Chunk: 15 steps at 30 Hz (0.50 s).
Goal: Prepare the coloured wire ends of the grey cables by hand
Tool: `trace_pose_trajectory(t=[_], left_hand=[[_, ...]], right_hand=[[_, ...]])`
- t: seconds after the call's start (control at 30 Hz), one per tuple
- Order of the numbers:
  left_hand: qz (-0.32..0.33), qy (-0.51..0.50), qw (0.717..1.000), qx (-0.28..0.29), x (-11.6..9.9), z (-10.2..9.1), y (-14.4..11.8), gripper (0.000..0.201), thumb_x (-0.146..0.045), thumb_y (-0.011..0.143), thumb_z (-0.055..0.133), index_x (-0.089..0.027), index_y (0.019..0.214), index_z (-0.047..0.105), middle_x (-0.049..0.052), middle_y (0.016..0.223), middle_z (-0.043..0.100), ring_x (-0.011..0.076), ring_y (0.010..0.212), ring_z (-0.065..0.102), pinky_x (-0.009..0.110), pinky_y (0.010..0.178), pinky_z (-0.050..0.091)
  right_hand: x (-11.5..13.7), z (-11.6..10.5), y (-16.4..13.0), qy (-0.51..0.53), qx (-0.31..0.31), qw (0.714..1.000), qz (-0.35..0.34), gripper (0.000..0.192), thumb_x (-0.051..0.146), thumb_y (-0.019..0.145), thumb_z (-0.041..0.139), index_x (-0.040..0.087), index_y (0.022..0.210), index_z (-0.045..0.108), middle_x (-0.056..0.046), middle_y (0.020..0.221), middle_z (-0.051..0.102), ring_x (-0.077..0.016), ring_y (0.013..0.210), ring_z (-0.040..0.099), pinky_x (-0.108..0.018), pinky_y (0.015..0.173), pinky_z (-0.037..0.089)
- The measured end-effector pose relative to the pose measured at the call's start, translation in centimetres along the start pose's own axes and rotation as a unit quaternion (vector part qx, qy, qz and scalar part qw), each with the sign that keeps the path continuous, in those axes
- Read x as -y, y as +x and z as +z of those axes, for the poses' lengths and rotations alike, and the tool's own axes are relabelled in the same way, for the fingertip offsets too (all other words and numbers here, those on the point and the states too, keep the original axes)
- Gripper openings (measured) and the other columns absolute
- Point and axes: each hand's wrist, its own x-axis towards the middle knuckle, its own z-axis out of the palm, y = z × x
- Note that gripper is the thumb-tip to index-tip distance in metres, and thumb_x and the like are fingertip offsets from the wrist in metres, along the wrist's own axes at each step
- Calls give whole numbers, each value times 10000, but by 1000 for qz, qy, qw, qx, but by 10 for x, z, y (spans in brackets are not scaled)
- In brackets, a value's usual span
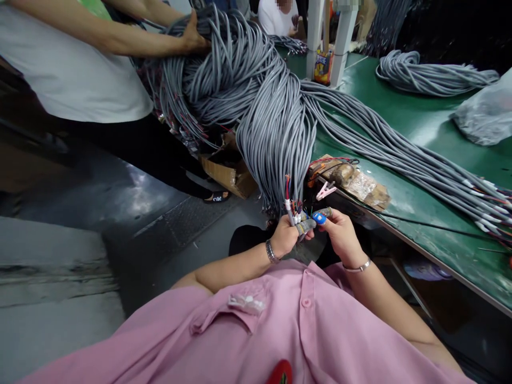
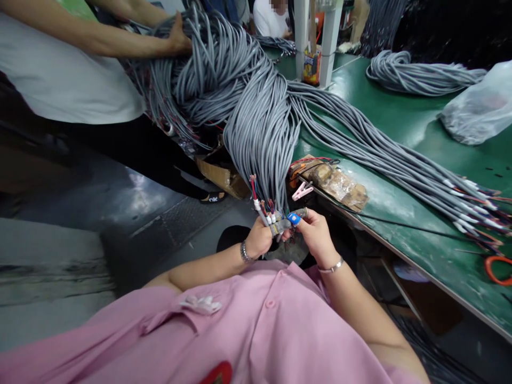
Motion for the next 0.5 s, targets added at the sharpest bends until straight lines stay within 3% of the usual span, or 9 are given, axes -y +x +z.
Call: trace_pose_trajectory(t=[0.13,0.5], left_hand=[[-1,-11,1000,-15,0,0,-1,343,-441,692,733,-131,580,639,42,530,622,120,458,560,246,481,455],[-7,-44,998,-34,2,0,0,341,-441,712,720,-123,619,642,51,544,633,129,468,577,244,475,456]], right_hand=[[-5,0,0,-8,-37,999,-1,193,352,665,811,193,675,701,13,587,628,-101,518,487,-243,502,381],[-1,3,-5,-26,-22,999,-22,108,297,719,774,223,693,699,15,613,639,-122,542,518,-271,548,445]])
